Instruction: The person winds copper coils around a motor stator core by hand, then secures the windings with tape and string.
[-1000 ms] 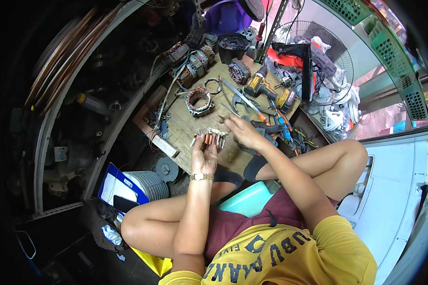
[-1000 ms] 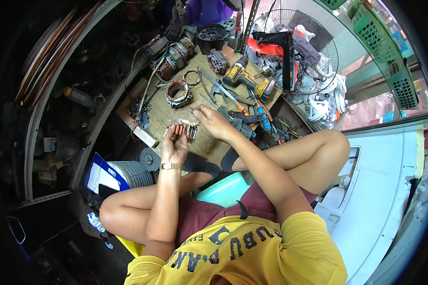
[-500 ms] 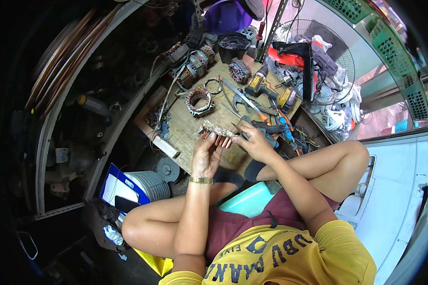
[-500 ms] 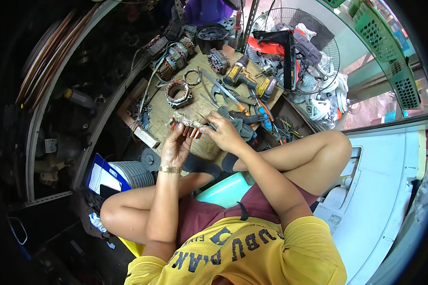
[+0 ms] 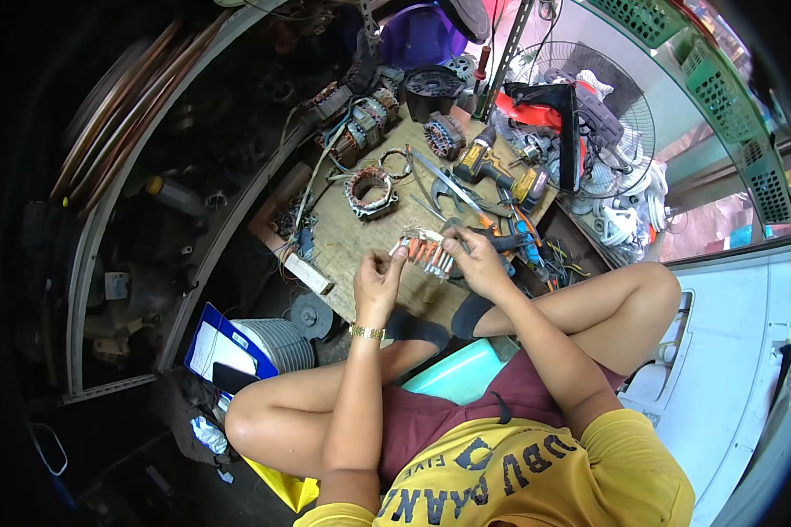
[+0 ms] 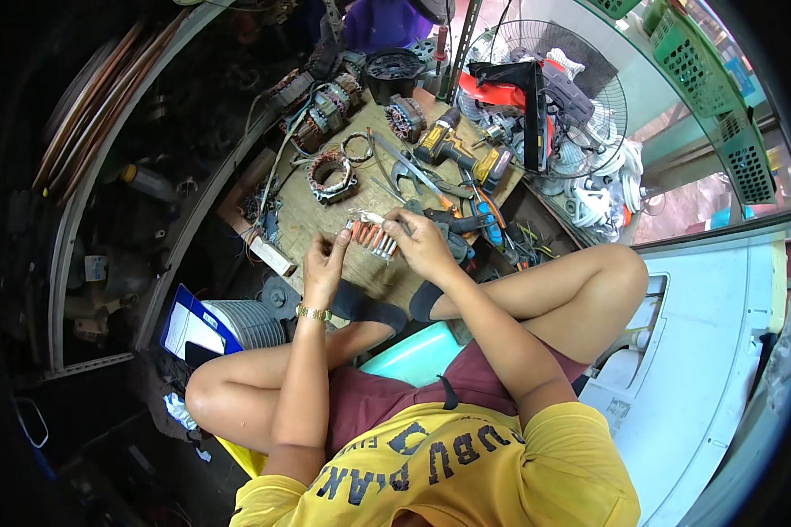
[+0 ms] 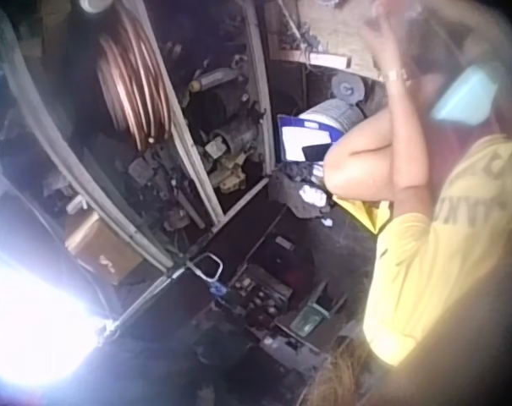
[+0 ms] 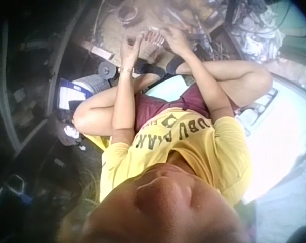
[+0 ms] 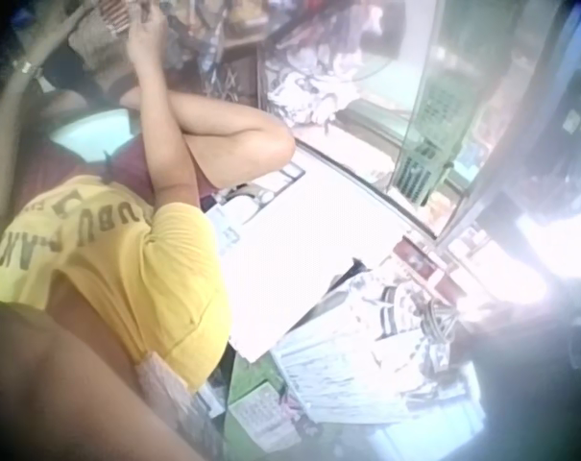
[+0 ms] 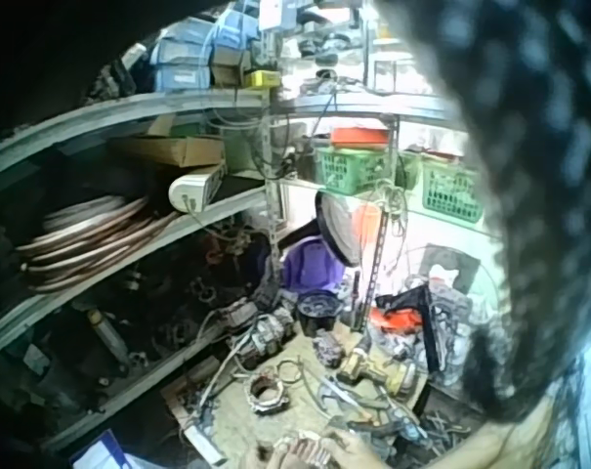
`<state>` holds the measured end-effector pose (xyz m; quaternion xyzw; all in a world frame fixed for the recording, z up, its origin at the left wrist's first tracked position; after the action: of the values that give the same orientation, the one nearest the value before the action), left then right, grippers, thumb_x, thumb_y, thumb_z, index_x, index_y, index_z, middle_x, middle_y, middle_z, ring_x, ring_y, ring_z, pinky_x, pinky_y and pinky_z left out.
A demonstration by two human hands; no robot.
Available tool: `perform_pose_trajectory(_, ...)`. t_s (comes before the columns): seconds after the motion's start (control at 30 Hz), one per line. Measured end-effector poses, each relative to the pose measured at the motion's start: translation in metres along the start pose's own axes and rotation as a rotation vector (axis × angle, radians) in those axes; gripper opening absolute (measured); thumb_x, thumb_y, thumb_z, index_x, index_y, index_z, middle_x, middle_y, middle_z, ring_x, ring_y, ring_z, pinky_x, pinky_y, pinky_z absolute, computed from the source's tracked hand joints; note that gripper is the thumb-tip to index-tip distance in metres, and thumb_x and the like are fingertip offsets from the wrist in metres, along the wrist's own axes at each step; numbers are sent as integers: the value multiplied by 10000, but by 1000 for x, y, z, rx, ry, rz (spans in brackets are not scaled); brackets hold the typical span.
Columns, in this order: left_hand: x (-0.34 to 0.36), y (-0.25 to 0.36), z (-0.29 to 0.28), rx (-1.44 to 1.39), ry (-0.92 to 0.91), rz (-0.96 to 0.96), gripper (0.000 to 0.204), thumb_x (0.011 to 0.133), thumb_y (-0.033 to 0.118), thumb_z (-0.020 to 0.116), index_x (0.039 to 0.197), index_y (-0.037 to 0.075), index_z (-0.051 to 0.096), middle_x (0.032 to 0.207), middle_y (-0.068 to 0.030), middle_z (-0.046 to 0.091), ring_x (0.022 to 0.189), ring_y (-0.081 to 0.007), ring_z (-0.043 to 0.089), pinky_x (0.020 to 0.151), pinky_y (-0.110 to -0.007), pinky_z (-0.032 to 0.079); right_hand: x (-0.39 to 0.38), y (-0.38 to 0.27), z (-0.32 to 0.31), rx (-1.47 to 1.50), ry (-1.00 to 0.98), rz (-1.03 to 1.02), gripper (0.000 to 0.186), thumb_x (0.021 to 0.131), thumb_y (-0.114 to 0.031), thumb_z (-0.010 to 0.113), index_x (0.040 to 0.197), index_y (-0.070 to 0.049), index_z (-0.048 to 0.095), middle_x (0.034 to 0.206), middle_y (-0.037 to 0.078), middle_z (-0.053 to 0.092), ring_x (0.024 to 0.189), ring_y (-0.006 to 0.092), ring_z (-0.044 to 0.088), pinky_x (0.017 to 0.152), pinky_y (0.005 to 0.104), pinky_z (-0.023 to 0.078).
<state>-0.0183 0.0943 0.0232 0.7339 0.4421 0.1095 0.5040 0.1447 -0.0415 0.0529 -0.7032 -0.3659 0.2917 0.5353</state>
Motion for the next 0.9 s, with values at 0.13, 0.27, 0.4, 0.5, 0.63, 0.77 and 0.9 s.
perform_pose_trajectory(0.13, -3, 43, -12, -123, 163, 492, 314, 979, 248, 644, 1104, -36, 597, 1356, -241, 505, 1274, -366, 483, 1087, -434, 372, 7, -4, -14, 236, 53, -14, 396, 1044, -393, 568, 987, -8, 637, 855, -16, 574, 834, 91, 501, 801, 268, 437)
perform_pose_trajectory(0.27, -5, 63, -24, -173, 253, 570, 315, 977, 235, 646, 1137, -31, 591, 1344, -222, 515, 1265, -363, 497, 1082, -431, 383, 21, -31, -20, 261, 54, -64, 434, 1040, -423, 569, 953, -4, 641, 834, -24, 569, 824, 73, 481, 774, 271, 432)
perform_pose_trajectory(0.4, 2, 76, -30, -469, 94, 562, 263, 1005, 231, 598, 1014, -30, 626, 1100, -163, 606, 1055, -257, 567, 952, -375, 440, 21, -37, -12, 214, 84, -29, 472, 1021, -467, 588, 896, -18, 658, 776, -36, 575, 752, 58, 483, 694, 262, 437)
perform_pose_trajectory(0.5, 0, 63, -9, -318, -154, 357, 381, 1055, 307, 534, 822, 16, 615, 723, 10, 563, 670, -115, 495, 658, -289, 435, 23, -36, 2, 338, 98, 65, 487, 1020, -478, 587, 862, -21, 648, 735, -38, 567, 689, 50, 480, 628, 257, 426)
perform_pose_trajectory(0.63, -11, 61, 7, -853, -247, 135, 415, 1072, 394, 498, 837, 74, 620, 704, 63, 545, 617, -48, 449, 579, -248, 389, 26, -30, 2, 273, 43, 60, 535, 993, -532, 604, 779, -42, 602, 681, -44, 536, 629, 40, 455, 545, 274, 392)
perform_pose_trajectory(0.77, -16, 51, 18, -1153, -212, -152, 358, 1056, 359, 516, 933, 52, 655, 755, 4, 643, 644, -87, 563, 579, -261, 448, 26, -16, 2, 285, 19, 31, 572, 978, -565, 607, 751, -40, 590, 657, -41, 515, 624, 43, 442, 535, 279, 383)
perform_pose_trajectory(0.9, -16, 26, 34, -1583, -728, -179, 309, 1020, 321, 542, 977, 44, 674, 794, -54, 686, 668, -153, 628, 582, -302, 496, 27, -8, 8, 175, -129, 92, 588, 974, -589, 594, 729, -55, 604, 619, -42, 507, 604, 51, 454, 522, 293, 387)
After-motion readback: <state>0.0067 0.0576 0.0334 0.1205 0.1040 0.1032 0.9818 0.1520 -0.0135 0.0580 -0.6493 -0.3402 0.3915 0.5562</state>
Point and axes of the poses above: each hand's wrist, its own x-axis towards the middle knuckle, its own z-axis out of the palm, y = z × x, the point moved 6 cm from there along x, towards the middle knuckle
